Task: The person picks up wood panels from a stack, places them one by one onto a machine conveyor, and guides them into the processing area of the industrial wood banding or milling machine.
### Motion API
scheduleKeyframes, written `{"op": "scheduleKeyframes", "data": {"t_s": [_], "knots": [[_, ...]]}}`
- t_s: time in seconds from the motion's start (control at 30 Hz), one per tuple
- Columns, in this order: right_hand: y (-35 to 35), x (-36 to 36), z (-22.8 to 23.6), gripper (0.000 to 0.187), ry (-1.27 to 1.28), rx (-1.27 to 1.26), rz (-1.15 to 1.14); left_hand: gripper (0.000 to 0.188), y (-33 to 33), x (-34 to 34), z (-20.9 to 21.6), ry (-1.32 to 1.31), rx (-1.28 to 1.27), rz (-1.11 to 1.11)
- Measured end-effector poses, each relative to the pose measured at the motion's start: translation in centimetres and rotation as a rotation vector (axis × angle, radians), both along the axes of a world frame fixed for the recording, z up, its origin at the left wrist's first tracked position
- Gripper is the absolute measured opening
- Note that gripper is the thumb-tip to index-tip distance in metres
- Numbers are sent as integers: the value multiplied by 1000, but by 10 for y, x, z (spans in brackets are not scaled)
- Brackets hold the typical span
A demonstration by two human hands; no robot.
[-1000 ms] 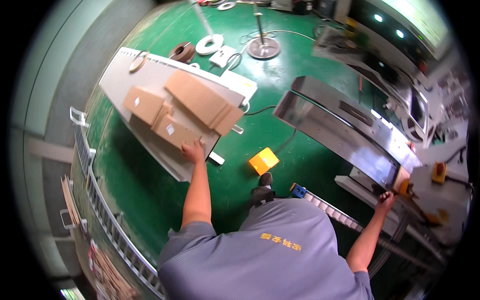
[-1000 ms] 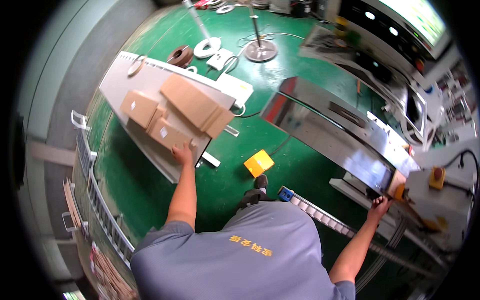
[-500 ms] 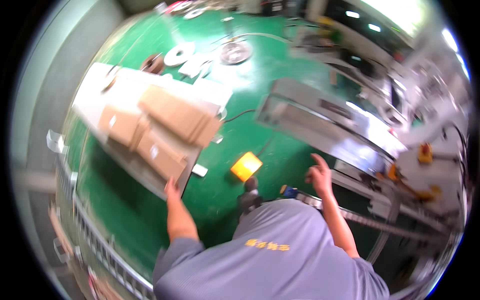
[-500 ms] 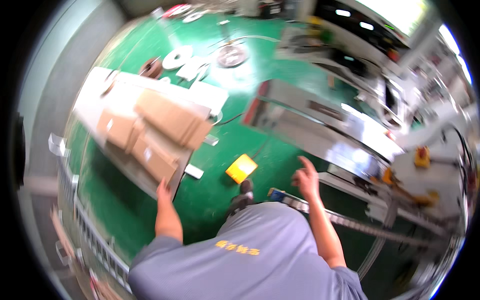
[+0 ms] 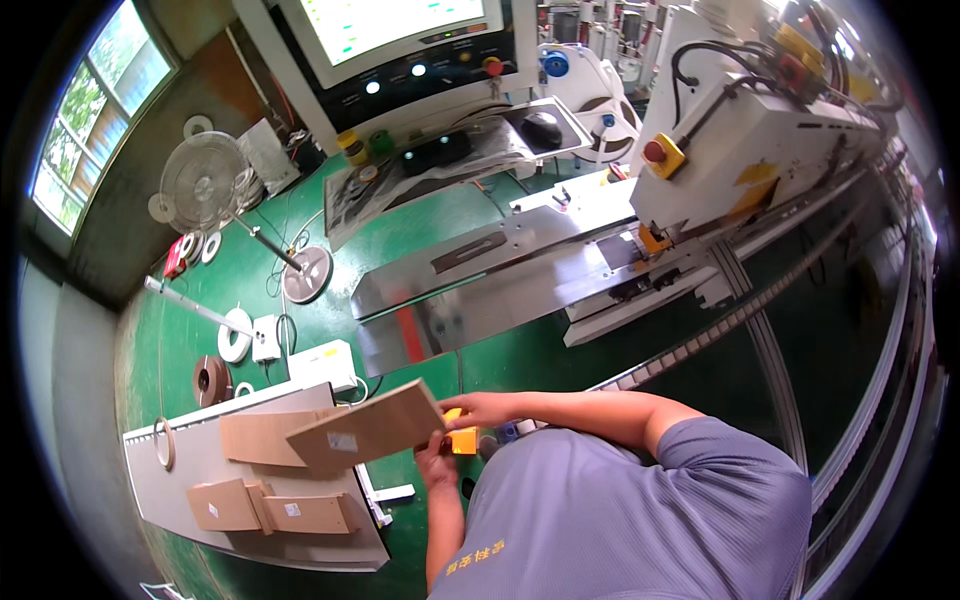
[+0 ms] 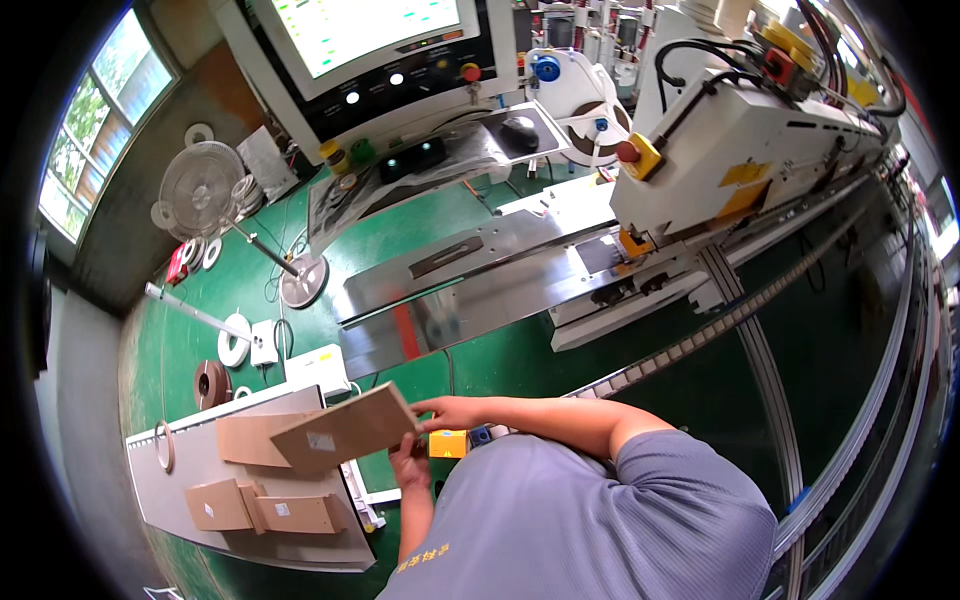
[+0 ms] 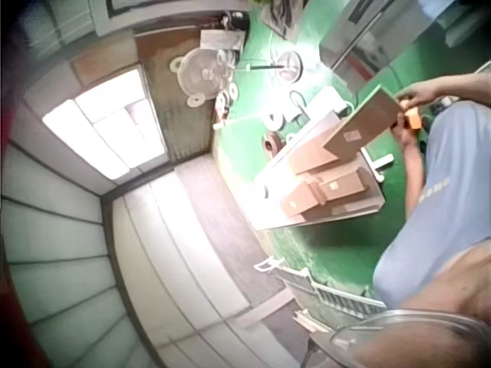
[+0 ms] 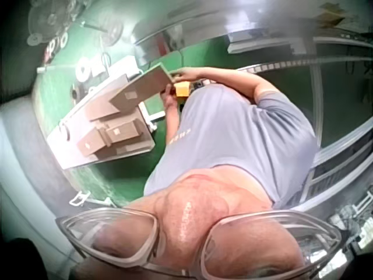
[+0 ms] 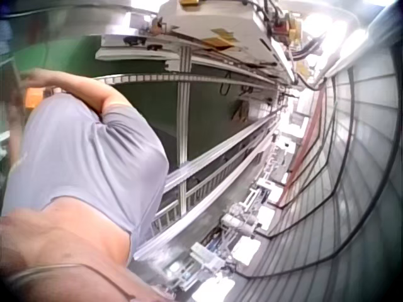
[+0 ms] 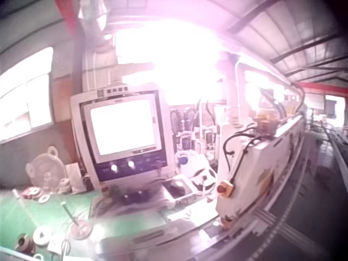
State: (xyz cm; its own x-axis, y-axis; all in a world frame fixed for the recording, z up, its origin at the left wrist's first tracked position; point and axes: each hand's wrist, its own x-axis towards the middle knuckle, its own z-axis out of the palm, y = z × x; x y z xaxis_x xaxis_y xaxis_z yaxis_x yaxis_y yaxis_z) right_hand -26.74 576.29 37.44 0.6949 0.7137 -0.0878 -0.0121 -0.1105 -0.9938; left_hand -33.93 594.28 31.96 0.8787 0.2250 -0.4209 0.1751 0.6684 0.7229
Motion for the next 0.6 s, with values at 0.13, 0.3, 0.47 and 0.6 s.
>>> {"op": "scheduleKeyframes", "data": {"t_s": [0.13,0.3,0.47,0.6], "knots": [[-25,11,-21,34,285,113,-211,29,-29,34,0,-110,98,-263],[-122,16,-6,36,559,167,-385,14,-7,78,-9,-74,9,-231],[-180,9,-30,33,593,56,-665,20,-61,92,1,114,182,-473],[-167,-8,-28,51,482,254,-1342,34,-97,106,8,-31,532,-953]]}}
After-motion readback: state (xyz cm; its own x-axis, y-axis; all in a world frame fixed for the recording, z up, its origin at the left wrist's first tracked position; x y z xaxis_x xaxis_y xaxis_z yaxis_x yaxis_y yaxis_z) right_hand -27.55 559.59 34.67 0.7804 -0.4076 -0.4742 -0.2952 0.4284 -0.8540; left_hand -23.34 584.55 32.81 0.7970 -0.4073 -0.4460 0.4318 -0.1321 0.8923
